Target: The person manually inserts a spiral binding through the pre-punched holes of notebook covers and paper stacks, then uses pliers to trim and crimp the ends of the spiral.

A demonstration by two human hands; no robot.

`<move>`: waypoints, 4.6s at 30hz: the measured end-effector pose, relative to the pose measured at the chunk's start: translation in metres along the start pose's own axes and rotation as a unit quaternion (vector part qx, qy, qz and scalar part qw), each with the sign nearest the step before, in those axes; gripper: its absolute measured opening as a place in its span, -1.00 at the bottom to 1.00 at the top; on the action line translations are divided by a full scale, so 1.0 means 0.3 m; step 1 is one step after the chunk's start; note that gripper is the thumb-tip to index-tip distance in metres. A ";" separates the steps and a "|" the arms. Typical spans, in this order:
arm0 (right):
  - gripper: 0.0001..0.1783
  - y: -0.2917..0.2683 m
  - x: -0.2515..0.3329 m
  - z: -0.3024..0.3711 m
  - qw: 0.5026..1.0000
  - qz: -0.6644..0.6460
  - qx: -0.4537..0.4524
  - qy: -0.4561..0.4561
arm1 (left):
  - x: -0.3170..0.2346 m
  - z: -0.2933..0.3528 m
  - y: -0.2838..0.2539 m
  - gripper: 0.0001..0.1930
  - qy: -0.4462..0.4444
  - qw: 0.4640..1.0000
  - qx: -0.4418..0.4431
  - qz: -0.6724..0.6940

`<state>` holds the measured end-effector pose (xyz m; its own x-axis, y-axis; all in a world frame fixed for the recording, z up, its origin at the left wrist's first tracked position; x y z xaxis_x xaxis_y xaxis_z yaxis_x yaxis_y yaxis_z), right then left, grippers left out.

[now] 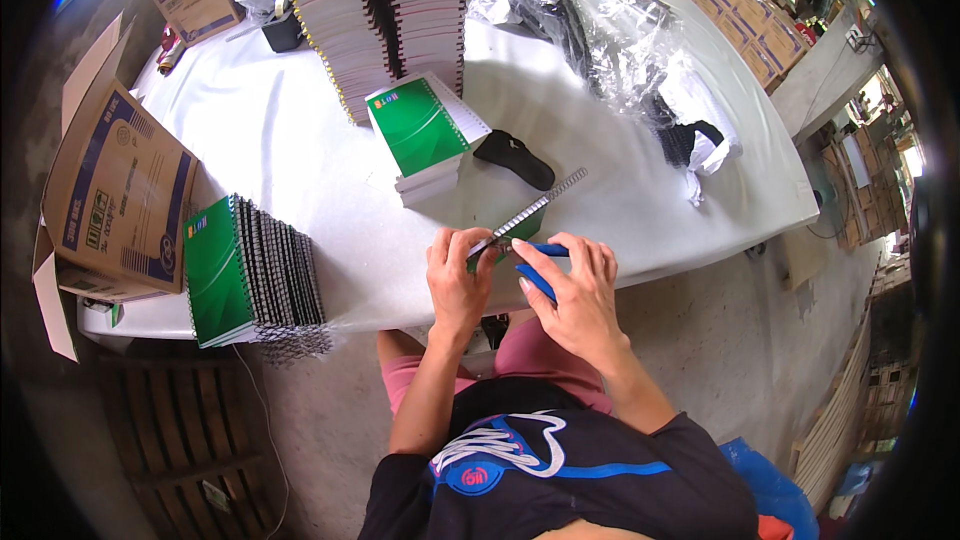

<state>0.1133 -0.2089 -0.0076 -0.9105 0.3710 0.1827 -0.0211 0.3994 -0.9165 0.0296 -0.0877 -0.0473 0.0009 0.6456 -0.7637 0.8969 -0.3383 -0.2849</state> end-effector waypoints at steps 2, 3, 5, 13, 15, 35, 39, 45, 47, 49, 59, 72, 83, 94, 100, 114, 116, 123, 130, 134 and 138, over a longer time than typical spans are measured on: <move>-0.51 0.012 0.001 -0.006 1.000 -0.005 0.027 0.009 | -0.001 -0.002 -0.006 -0.70 0.008 1.000 -0.007 0.007; -0.51 0.012 0.002 -0.010 0.998 -0.013 0.050 0.023 | -0.002 -0.003 -0.010 -0.69 0.012 1.000 -0.012 0.010; -0.52 0.017 -0.001 -0.013 0.997 -0.031 0.067 0.029 | -0.008 -0.006 -0.009 -0.66 0.006 1.000 -0.009 0.027; -0.57 0.090 -0.068 -0.004 0.997 -0.074 -0.016 -0.009 | 0.000 -0.016 -0.005 -0.53 0.002 1.000 0.011 0.020; -0.59 0.070 -0.079 -0.014 0.995 -0.094 -0.025 -0.008 | -0.001 -0.030 -0.014 -0.55 0.011 1.000 0.000 0.006; -0.42 0.327 -0.184 -0.320 0.995 0.047 0.048 -0.077 | 0.057 0.001 -0.029 -0.57 0.028 0.999 0.027 -0.014; -0.54 0.323 -0.269 -0.388 0.999 0.044 0.005 -0.002 | 0.018 0.027 0.002 -0.34 0.065 0.994 0.083 -0.041; -0.51 0.178 -0.311 -0.312 0.774 -0.619 0.080 0.109 | 0.073 0.015 -0.004 -0.34 -0.020 0.995 0.035 0.088; -0.57 0.130 -0.205 -0.258 0.674 -0.735 0.071 0.036 | 0.091 0.018 0.010 -0.26 -0.018 0.995 0.039 0.094; -0.65 0.201 -0.093 -0.213 0.701 -0.680 0.213 -0.004 | 0.106 0.015 0.017 -0.20 -0.047 0.988 0.044 0.142; -0.78 0.278 -0.098 -0.226 0.869 -0.461 0.182 0.004 | 0.163 0.019 0.062 -0.14 -0.114 0.961 0.091 0.235; -0.79 0.255 -0.060 -0.276 0.896 -0.420 0.144 -0.020 | 0.160 0.031 0.082 -0.09 -0.108 0.961 0.133 0.215; -0.59 0.142 -0.231 -0.323 0.965 -0.258 -0.006 0.044 | 0.196 0.040 0.073 -0.44 -0.106 0.952 0.102 0.270; -0.45 0.236 -0.569 -0.035 0.982 0.126 0.041 0.131 | 0.193 0.035 0.007 -0.80 -0.229 0.900 -0.018 0.371; -0.51 0.000 -0.350 -0.050 0.955 -0.247 -0.116 0.118 | 0.093 0.012 -0.051 -0.71 -0.193 0.938 -0.072 0.278; -0.62 -0.045 0.075 -0.048 0.966 -0.253 0.047 -0.020 | -0.038 -0.013 -0.132 -0.65 -0.002 0.984 -0.120 0.133; -0.60 0.010 0.060 -0.035 0.914 -0.385 0.124 0.025 | -0.047 -0.009 -0.136 -0.64 0.024 0.981 -0.129 0.146; -0.48 0.158 0.099 0.046 0.565 -0.767 0.271 0.137 | -0.057 0.007 -0.125 -0.65 0.060 0.972 -0.121 0.192; -0.50 -0.006 -0.129 0.025 0.968 -0.251 0.021 -0.017 | 0.045 0.010 -0.178 -0.63 -0.158 0.878 -0.224 0.392; -0.48 0.109 -0.371 0.064 0.996 0.032 0.042 0.073 | 0.056 0.012 -0.217 -0.68 -0.151 0.847 -0.253 0.442; -0.32 0.094 -0.255 -0.050 1.000 -0.022 -0.018 0.007 | -0.040 0.000 -0.301 -0.73 -0.107 0.839 -0.260 0.466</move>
<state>0.1886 -0.2135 -0.0420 -0.9033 0.3638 0.2275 -0.0459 0.4452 -0.8943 -0.0513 -0.0650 -0.0123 0.7801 0.1105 -0.6158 0.6217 -0.2476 0.7431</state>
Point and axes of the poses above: each hand's wrist, its own z-axis away from the middle knuckle, its own y-axis out of the palm, x = y × z, the point moved 9 cm from there along -z, towards the middle knuckle, and after that the axes turned 6 degrees about z, right-handed, at the moved point
